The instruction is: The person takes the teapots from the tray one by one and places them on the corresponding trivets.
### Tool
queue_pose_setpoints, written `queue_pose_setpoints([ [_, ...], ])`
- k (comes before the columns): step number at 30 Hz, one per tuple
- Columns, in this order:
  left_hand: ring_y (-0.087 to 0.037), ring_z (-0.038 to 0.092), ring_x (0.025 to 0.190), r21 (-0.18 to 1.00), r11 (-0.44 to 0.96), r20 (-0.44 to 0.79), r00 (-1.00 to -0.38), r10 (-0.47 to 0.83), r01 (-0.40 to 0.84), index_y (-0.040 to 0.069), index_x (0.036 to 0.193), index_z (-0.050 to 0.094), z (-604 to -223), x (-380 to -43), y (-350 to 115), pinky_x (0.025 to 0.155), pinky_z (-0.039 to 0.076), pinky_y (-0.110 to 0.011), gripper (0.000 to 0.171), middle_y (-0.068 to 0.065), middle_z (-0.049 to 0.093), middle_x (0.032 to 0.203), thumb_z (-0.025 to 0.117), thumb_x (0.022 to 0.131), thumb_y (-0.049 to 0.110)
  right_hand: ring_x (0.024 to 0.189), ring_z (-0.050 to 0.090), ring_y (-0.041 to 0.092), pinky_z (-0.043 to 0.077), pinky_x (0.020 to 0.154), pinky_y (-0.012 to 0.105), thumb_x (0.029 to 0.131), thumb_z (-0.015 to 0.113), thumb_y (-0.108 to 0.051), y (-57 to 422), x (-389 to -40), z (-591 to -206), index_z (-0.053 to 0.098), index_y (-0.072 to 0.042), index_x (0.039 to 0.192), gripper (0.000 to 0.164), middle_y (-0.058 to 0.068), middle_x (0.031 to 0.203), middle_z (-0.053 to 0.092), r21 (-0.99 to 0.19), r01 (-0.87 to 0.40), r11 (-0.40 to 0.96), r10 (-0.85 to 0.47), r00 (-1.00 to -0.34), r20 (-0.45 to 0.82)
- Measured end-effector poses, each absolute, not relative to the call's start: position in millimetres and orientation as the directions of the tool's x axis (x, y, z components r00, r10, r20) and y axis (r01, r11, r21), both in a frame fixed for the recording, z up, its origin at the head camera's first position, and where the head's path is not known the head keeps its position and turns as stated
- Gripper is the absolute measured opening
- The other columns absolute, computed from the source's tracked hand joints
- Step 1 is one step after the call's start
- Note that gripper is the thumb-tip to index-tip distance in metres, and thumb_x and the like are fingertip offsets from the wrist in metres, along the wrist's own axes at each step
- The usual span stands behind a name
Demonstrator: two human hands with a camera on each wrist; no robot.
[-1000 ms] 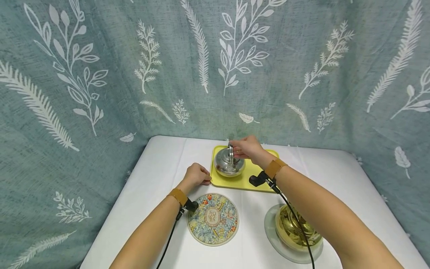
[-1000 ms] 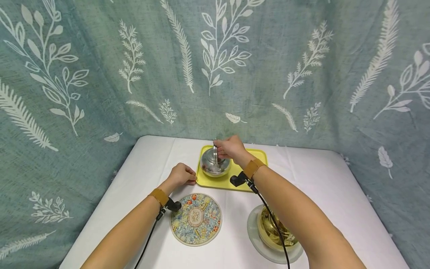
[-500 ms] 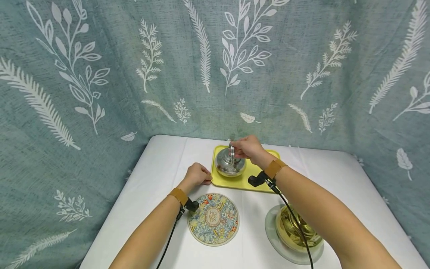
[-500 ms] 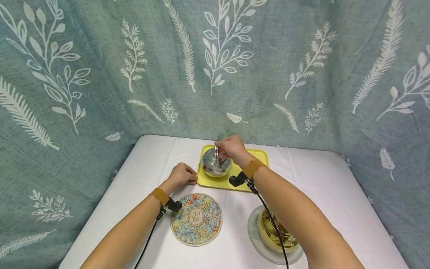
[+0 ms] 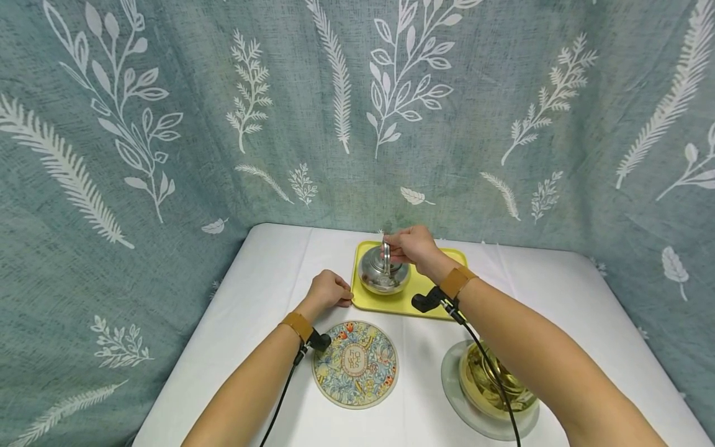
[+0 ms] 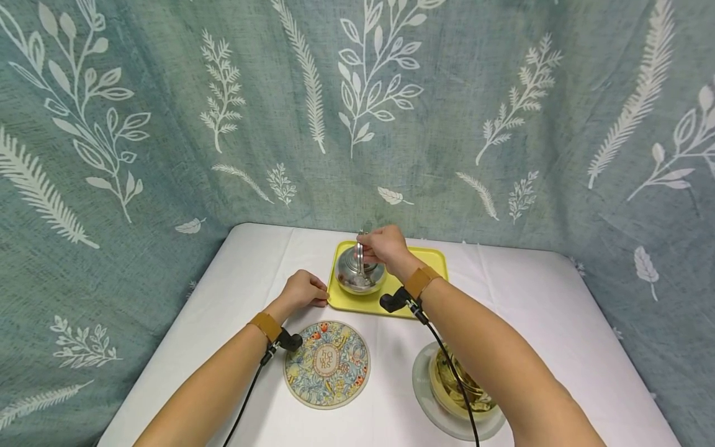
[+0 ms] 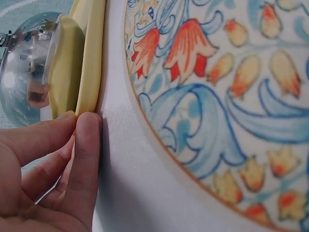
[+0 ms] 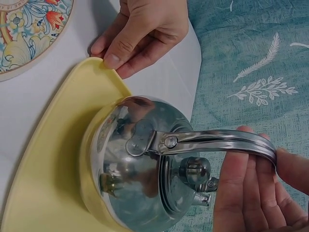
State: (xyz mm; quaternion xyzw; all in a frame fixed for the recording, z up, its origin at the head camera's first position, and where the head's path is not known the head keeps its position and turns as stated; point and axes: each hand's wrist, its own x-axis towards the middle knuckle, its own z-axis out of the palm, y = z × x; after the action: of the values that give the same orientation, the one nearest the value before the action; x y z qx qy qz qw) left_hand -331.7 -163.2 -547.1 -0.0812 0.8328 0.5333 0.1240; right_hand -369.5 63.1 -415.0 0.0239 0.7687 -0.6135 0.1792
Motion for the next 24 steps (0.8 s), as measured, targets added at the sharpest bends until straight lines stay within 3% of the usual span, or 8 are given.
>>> queue_pose_setpoints([
  [8, -0.020, 0.078, 0.066, 0.865, 0.422, -0.297, -0.955, -0.005, -0.271, -0.005, 0.101, 0.079, -546, -332, -163, 0.062, 0.067, -0.029, 0.007, -0.013, 0.076, 0.084, 0.081, 0.095, -0.004, 0.084, 0.080, 0.023, 0.064, 0.095, 0.045, 0.110, 0.068, -0.013, 64, -364, -416, 0.074, 0.009, 0.128, 0.029, 0.014, 0.093, 0.079, -0.944, 0.245, 0.220, -0.188, -0.939, -0.287],
  [13, -0.021, 0.078, 0.065, 0.871, 0.413, -0.291, -0.957, -0.005, -0.267, -0.006, 0.100, 0.078, -546, -332, -162, 0.062, 0.067, -0.029, 0.007, -0.014, 0.076, 0.083, 0.082, 0.094, -0.005, 0.082, 0.079, 0.021, 0.067, 0.088, 0.038, 0.110, 0.068, -0.014, 65, -362, -414, 0.072, 0.008, 0.132, 0.031, 0.013, 0.095, 0.079, -0.942, 0.247, 0.226, -0.180, -0.940, -0.290],
  [20, -0.020, 0.077, 0.065, 0.865, 0.422, -0.293, -0.956, -0.011, -0.270, -0.006, 0.101, 0.079, -546, -332, -162, 0.061, 0.067, -0.029, 0.007, -0.013, 0.076, 0.083, 0.082, 0.094, -0.005, 0.080, 0.074, 0.019, 0.062, 0.101, 0.046, 0.110, 0.069, -0.017, 67, -358, -408, 0.073, 0.007, 0.132, 0.032, 0.012, 0.098, 0.076, -0.943, 0.234, 0.238, -0.167, -0.946, -0.277],
  [24, -0.020, 0.077, 0.065, 0.868, 0.416, -0.293, -0.956, -0.007, -0.270, -0.006, 0.101, 0.078, -547, -333, -163, 0.061, 0.067, -0.029, 0.008, -0.014, 0.076, 0.083, 0.082, 0.094, -0.005, 0.079, 0.072, 0.017, 0.063, 0.099, 0.043, 0.110, 0.069, -0.017, 67, -354, -403, 0.072, 0.007, 0.133, 0.033, 0.011, 0.099, 0.073, -0.945, 0.227, 0.236, -0.152, -0.952, -0.266],
])
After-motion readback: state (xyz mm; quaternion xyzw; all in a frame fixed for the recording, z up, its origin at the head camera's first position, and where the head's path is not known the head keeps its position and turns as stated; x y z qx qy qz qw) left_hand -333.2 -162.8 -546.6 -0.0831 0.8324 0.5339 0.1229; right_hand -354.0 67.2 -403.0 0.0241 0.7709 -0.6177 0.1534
